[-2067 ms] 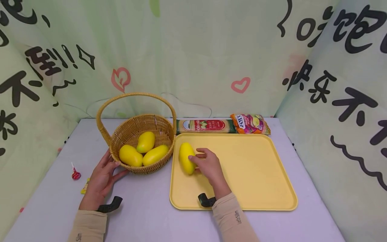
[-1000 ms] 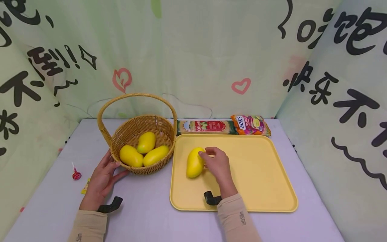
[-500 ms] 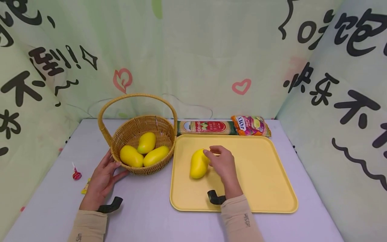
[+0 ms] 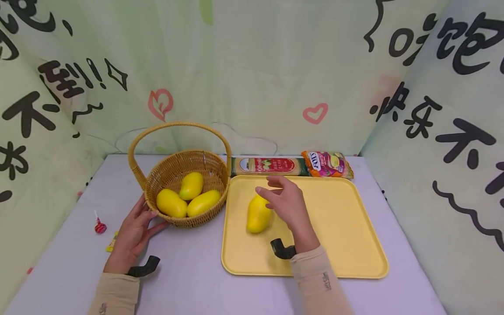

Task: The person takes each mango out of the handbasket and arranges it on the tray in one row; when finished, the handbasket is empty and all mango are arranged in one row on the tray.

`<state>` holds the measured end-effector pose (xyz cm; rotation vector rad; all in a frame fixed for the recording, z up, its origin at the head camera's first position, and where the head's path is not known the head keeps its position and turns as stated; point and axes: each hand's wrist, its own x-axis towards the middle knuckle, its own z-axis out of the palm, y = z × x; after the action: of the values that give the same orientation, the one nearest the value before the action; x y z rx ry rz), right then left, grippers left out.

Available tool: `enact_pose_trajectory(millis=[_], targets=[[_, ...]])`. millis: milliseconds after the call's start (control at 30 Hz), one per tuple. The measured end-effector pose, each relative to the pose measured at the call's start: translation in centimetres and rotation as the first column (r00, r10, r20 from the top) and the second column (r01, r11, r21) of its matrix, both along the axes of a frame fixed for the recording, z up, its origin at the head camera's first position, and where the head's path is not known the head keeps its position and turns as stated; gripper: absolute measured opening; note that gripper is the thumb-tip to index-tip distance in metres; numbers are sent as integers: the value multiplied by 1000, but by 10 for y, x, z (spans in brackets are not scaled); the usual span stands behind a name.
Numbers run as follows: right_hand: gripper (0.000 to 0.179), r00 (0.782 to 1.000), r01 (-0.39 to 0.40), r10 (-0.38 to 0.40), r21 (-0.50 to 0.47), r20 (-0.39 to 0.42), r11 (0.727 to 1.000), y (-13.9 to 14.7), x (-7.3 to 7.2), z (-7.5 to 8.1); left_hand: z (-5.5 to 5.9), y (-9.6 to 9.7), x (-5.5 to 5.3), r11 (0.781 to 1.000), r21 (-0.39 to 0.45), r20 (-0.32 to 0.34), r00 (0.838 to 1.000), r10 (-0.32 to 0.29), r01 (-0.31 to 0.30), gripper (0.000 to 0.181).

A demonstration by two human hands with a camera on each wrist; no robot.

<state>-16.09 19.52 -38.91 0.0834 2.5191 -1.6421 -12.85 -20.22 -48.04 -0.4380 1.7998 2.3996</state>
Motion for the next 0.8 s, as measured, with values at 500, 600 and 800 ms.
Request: enact_pose_trajectory(millis=[500,600,800], targets=[[62,952,-304,303,201,36,931,-67,-19,39,1,-1,1,1000,16,-27,999,-18,18,79],[63,935,-349,352,255,38,902,-84,-24,40,0,-1,1,1000,15,-21,1000,-19,19,79],[62,901,-394,433,406,-4,824,-113,-32,34,0,0,0,1000,22,-13,1000,-17,18,79]])
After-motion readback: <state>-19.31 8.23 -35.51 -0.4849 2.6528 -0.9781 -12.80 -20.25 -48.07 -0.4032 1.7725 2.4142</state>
